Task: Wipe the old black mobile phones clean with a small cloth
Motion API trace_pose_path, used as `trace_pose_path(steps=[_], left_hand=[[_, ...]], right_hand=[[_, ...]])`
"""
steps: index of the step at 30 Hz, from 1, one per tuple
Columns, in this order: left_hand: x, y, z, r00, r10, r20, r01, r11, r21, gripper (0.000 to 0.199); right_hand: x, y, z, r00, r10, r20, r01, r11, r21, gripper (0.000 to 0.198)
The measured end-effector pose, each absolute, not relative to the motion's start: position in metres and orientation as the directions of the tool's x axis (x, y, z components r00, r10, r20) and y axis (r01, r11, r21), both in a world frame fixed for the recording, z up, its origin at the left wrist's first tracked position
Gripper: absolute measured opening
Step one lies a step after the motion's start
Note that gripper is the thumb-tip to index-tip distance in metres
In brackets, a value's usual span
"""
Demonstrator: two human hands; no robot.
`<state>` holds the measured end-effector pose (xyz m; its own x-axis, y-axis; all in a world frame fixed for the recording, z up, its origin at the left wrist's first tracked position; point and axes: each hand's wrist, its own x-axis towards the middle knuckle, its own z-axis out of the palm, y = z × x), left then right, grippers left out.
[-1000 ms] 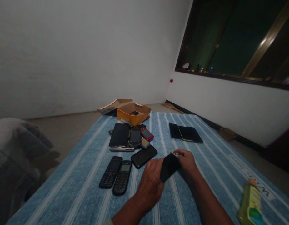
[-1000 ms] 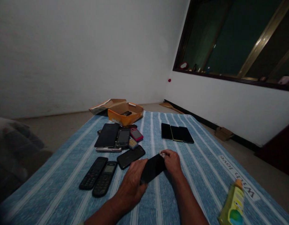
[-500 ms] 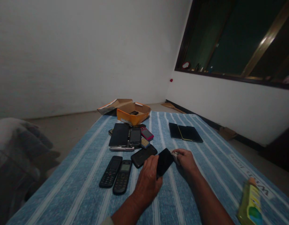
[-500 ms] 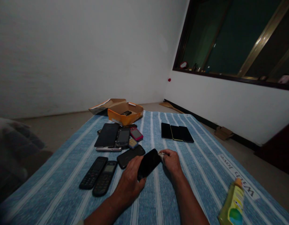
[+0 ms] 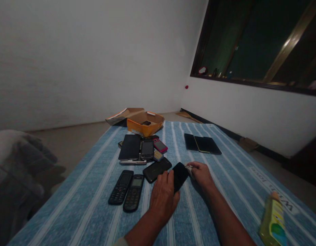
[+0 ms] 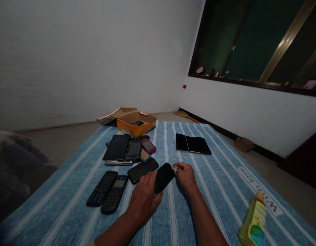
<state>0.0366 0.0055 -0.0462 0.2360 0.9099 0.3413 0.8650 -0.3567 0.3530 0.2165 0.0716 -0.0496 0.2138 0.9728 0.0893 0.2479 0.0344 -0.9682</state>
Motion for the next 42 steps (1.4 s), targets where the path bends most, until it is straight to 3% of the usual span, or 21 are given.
trace_pose_path(steps=[4,11,22,30,42], left_hand=[[0.036,0.007,-0.043,0.233,0.913,0.334,0.882,-0.343,0.324,0.064],[0.032,0.012,-0.050,0.281,0.845,0.455,0.862,-0.430,0.267,0.059],[0.025,0.013,-0.055,0.367,0.646,0.669,0.721,-0.652,0.235,0.064],[0.024,0.009,-0.048,0.443,0.582,0.682,0.655,-0.730,0.198,0.063],[0.021,0.013,-0.052,0.373,0.596,0.711,0.700,-0.684,0.206,0.066]], right_hand=[[0.214,0.072,-0.051,0.217,0.974,0.070,0.192,0.028,-0.981,0.032],[0.212,0.075,-0.056,0.249,0.969,0.012,0.046,0.001,-0.999,0.029],[0.218,0.073,-0.053,0.195,0.980,-0.046,-0.177,-0.011,-0.984,0.030],[0.224,0.065,-0.040,0.109,0.990,-0.086,-0.248,-0.056,-0.967,0.029],[0.225,0.063,-0.038,0.048,0.989,-0.138,-0.178,-0.127,-0.976,0.031]])
